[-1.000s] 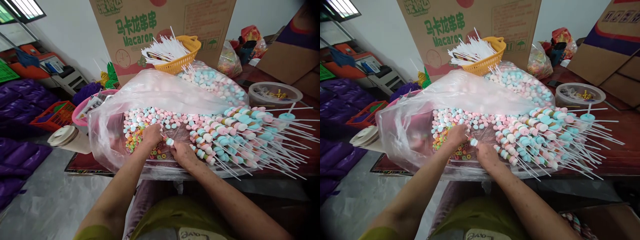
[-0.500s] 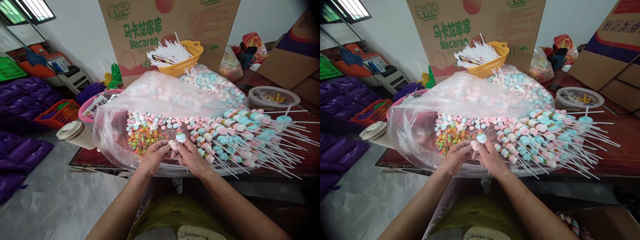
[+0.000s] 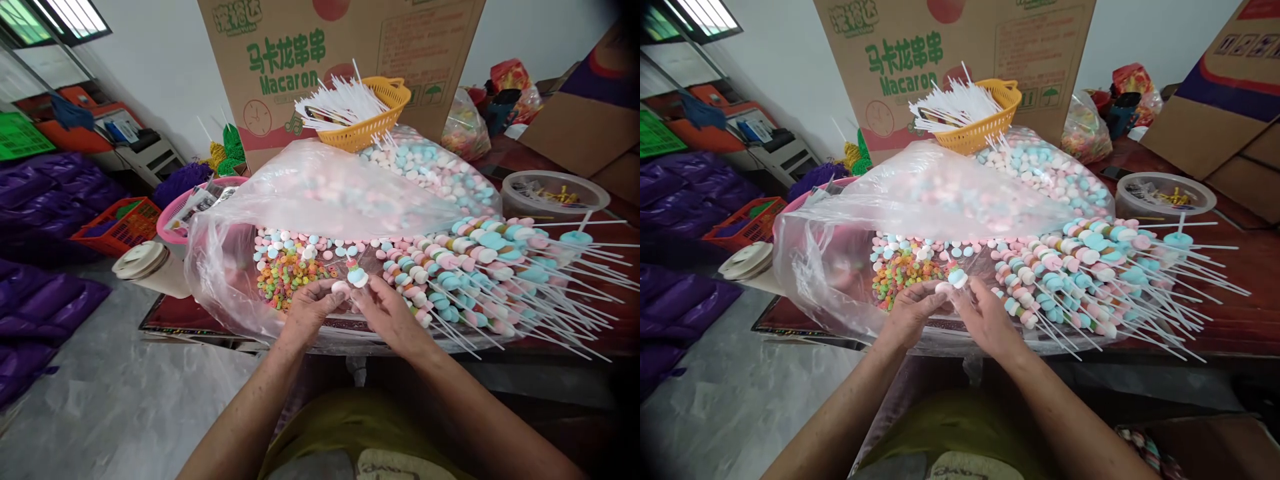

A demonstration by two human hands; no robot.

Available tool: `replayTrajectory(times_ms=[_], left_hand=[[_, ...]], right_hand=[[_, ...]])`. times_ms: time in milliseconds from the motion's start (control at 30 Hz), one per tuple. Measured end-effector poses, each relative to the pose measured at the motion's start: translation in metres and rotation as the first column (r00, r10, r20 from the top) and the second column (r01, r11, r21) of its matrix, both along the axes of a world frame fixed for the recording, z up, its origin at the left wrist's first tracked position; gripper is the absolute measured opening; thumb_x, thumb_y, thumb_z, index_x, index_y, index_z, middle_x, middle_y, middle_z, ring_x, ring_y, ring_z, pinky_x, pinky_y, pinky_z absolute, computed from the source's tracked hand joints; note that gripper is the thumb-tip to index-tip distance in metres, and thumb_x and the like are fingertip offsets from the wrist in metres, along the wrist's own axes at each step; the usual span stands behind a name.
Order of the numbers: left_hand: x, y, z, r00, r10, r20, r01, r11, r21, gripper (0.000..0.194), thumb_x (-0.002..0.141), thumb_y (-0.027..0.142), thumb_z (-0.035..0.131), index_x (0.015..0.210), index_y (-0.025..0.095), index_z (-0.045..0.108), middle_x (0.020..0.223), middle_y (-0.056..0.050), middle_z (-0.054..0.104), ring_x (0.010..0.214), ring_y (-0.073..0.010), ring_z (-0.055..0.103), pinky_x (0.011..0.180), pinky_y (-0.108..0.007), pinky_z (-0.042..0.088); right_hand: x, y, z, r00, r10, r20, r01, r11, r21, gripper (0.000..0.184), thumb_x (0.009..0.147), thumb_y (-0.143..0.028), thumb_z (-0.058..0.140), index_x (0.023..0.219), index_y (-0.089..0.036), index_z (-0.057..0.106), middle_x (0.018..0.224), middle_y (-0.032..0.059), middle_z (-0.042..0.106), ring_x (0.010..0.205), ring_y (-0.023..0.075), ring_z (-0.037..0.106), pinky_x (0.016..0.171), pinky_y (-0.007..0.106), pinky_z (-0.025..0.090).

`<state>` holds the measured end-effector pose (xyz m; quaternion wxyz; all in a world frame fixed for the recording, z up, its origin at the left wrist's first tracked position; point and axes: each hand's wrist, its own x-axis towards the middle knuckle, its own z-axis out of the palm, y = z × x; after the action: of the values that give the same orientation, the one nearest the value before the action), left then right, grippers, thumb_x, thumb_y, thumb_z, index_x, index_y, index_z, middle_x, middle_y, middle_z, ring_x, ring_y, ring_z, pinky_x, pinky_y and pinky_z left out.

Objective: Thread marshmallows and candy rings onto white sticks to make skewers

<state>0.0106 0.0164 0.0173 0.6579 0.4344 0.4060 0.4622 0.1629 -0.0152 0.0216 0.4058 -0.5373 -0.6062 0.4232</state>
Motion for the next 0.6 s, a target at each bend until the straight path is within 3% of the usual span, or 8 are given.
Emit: replayTrajectory(times_ms=[100,233,367,467,600], left_hand=[[-0.003,0.004,-0.008,0.986,0.158,-0.051,-0.159,0.987,-0.006,0.039,0.056,0.035,0.078,0.086,0.012,0.066,0.071,-0.002,0.068,0.059,-0.0125,0.061,0.060,-0.027,0.052],[-0.005,0.004,-0.009,0.973,0.209,-0.101,-0.202,0.976,0.075,0.041,0.058,0.037,0.077,0.089,0.012,0.065,0.072,-0.004,0.069,0.062,-0.0135,0.063,0.064,-0.028,0.053],[-0.003,-0.003,-0.004,0.962,0.199,-0.187,-0.166,0.969,0.182,0.037,0.064,0.038,0.073,0.090,0.014,0.065,0.074,-0.004,0.069,0.063,-0.0128,0.062,0.064,-0.026,0.053],[-0.003,-0.007,-0.002,0.971,0.125,-0.206,-0.088,0.980,0.181,0.035,0.067,0.039,0.071,0.092,0.014,0.065,0.075,-0.003,0.068,0.064,-0.0124,0.062,0.065,-0.025,0.052],[-0.004,-0.007,-0.005,0.979,0.096,-0.179,-0.069,0.986,0.151,0.039,0.064,0.036,0.073,0.095,0.015,0.065,0.077,-0.003,0.068,0.066,-0.0128,0.062,0.066,-0.025,0.052]], right_hand=[[0.013,-0.017,0.008,0.947,0.037,0.320,-0.071,0.993,0.094,0.025,0.090,-0.032,0.036,0.075,-0.019,0.050,0.066,-0.0001,0.053,0.060,0.0119,0.047,0.056,0.024,0.036],[0.015,-0.034,0.006,0.824,0.000,0.566,-0.095,0.986,0.139,0.028,0.090,-0.024,0.030,0.078,-0.017,0.054,0.069,0.0046,0.059,0.065,0.0154,0.053,0.062,0.026,0.037],[0.009,-0.033,0.008,0.683,0.035,0.729,-0.082,0.996,0.029,0.028,0.088,-0.019,0.031,0.086,-0.016,0.059,0.071,0.0074,0.063,0.075,0.0189,0.059,0.065,0.026,0.038],[0.005,-0.031,0.017,0.588,0.109,0.801,-0.080,0.994,-0.076,0.026,0.086,-0.014,0.034,0.091,-0.016,0.060,0.075,0.0081,0.065,0.079,0.0190,0.060,0.064,0.025,0.037],[0.003,-0.031,0.025,0.534,0.173,0.828,-0.051,0.984,-0.172,0.025,0.084,-0.011,0.037,0.096,-0.016,0.059,0.080,0.0086,0.066,0.082,0.0195,0.061,0.064,0.025,0.036]])
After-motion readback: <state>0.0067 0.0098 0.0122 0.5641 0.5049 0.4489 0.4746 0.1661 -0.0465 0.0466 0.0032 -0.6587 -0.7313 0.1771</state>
